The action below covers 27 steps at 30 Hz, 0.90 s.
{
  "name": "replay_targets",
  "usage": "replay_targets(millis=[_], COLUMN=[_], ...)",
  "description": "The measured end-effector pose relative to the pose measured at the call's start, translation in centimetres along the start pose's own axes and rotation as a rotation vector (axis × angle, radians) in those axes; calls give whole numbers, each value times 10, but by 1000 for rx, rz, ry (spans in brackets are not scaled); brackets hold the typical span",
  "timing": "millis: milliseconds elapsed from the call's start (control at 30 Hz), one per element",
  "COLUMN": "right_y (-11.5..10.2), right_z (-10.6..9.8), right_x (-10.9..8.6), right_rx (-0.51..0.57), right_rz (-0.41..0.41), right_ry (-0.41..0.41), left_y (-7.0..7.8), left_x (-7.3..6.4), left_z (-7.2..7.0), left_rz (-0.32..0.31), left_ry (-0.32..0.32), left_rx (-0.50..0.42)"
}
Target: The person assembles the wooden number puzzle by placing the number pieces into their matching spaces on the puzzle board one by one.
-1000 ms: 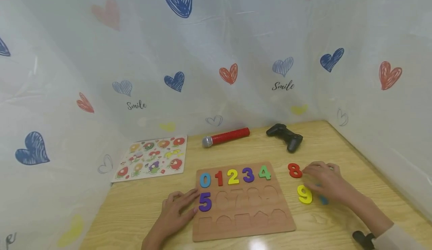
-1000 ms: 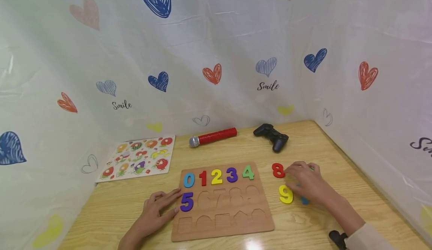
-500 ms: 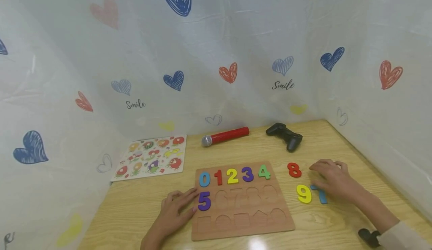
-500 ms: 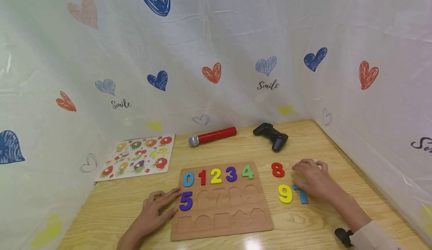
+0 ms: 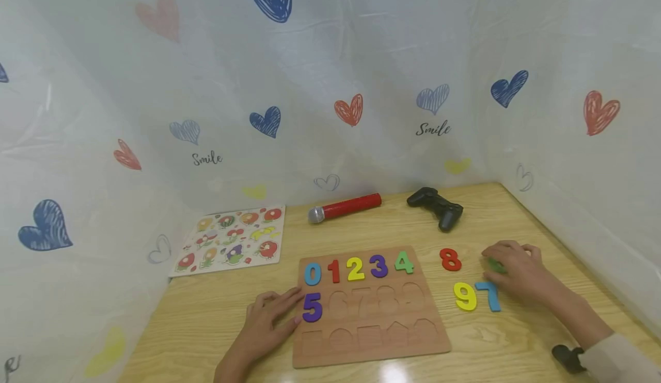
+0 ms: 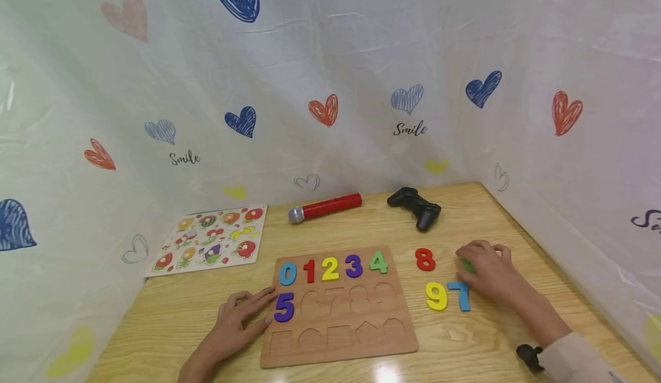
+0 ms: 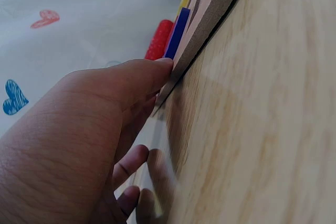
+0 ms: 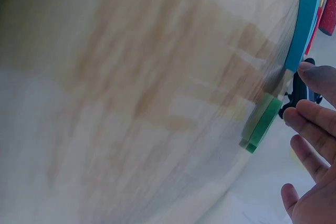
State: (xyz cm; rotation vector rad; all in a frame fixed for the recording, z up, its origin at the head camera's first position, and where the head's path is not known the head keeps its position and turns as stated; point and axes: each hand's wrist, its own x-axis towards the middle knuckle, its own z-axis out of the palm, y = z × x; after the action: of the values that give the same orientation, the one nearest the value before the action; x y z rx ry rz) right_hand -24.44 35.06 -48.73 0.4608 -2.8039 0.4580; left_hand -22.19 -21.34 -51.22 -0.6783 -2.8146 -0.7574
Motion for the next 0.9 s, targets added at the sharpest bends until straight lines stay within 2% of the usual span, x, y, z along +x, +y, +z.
replay_targets(millis=[467,700,900], right_y=[15,30,32], right_z=[4,3,0], right_x=[-1,-1,-1], right_rx=[-53,-82,-74], right_rz=[86,128,137], right_ry=[-68,-78,-81], left_y=[0,0,-2], left_x=[-6,-1,2], left_z=[-3,-2,1], left_rz=[-58,-23,-33], left_ry=[-45,-24,-40], left_rx=[11,16,7])
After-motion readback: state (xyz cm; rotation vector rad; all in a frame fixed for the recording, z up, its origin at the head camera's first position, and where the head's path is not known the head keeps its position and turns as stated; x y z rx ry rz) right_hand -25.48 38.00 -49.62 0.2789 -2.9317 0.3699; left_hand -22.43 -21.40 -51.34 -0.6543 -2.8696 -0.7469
